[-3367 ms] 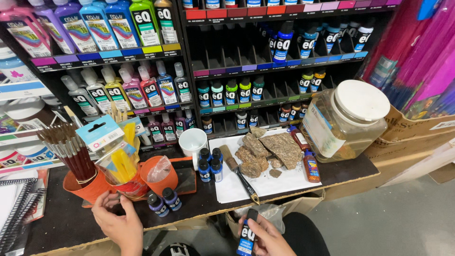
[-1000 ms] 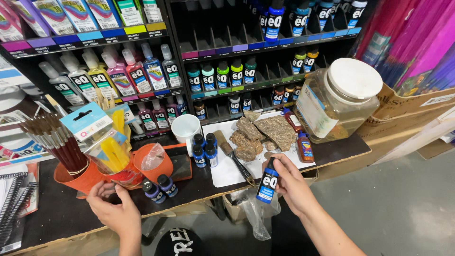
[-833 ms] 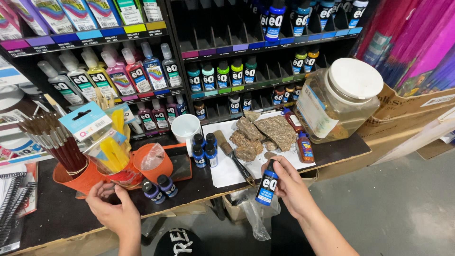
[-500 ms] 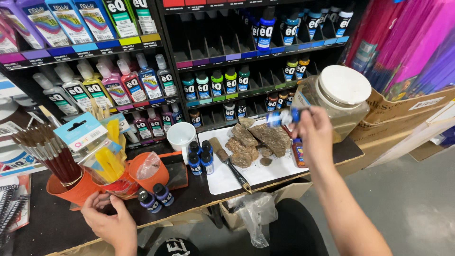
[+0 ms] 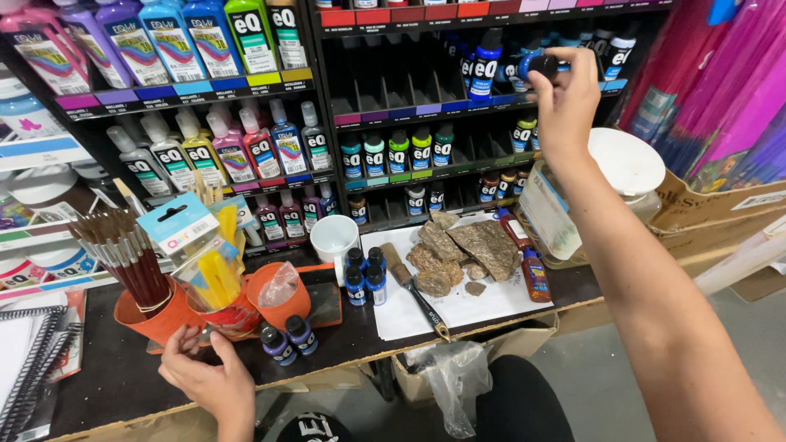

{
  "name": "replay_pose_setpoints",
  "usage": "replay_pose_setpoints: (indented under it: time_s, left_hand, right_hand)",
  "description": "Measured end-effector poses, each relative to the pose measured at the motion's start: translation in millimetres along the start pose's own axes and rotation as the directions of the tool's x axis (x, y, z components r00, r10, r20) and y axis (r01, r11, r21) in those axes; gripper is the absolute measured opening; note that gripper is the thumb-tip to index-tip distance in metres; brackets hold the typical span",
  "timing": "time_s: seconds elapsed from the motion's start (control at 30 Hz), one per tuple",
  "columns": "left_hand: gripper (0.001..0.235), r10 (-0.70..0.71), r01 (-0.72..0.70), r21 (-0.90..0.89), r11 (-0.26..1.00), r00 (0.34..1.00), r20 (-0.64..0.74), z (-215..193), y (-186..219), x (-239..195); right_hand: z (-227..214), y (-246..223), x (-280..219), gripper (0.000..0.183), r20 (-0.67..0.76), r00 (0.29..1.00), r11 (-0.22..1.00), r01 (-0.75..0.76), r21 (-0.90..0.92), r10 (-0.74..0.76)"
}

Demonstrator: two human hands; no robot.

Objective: The person organizes small paint bottles by picking them up from a table, inspecting them, and placing them onto a shelf. The person handles multiple bottles one at a time, arranging them in rows on the shelf.

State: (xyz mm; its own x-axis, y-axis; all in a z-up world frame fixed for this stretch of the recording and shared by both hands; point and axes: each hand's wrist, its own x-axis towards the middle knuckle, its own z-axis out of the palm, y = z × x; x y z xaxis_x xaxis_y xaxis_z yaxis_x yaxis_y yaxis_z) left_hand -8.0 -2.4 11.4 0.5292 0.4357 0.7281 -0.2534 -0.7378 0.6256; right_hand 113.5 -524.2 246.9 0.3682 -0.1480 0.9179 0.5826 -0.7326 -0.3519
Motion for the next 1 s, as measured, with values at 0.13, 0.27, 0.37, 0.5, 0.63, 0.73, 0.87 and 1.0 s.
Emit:
replay_pose_setpoints:
  time_s: [0.13, 0.27, 0.37, 0.5, 0.63, 0.73, 0.87, 1.0]
  left_hand:
    - [0.031, -0.011, 0.011, 0.000, 1.000, 1.000, 0.005, 0, 0, 0]
    - [0.030, 0.000, 0.000, 0.000, 1.000, 1.000, 0.002, 1, -3, -1]
    - [0.030, 0.002, -0.002, 0.011, 1.000, 1.000, 0.009, 1, -4, -1]
    - [0.034, -0.001, 0.001, -0.022, 1.000, 1.000, -0.006, 2, -6, -1]
    - [0.032, -0.049, 0.048, 0.015, 0.999, 0.998, 0.034, 1, -4, -1]
    - [0.034, -0.008, 0.008, -0.024, 1.000, 1.000, 0.003, 1, -5, -1]
    - [0.034, -0.009, 0.009, -0.019, 1.000, 1.000, -0.012, 3, -9, -2]
    - [0.034, -0.009, 0.009, -0.021, 1.000, 1.000, -0.020, 3, -7, -2]
  right_hand:
    - [7, 0, 11, 0.025, 0.037, 0.999, 0.997, -0.011, -0.072, 0.014]
    - [15, 7, 22, 0.031, 0.059, 0.998, 0.983, 0.036, -0.180, -0.026]
    - [22, 15, 27, 0.031, 0.081, 0.995, 0.967, 0.074, -0.244, -0.056]
    - [26, 18, 32, 0.039, 0.147, 0.987, 0.879, 0.131, -0.459, -0.070]
    - [19, 26, 33, 0.051, 0.241, 0.968, 0.825, 0.077, -0.560, 0.073]
    - [17, 24, 32, 0.057, 0.279, 0.954, 0.824, 0.070, -0.563, 0.110]
    - [22, 24, 34, 0.060, 0.293, 0.952, 0.799, 0.107, -0.592, 0.090]
    - [31, 41, 37, 0.057, 0.296, 0.953, 0.713, 0.159, -0.683, 0.070]
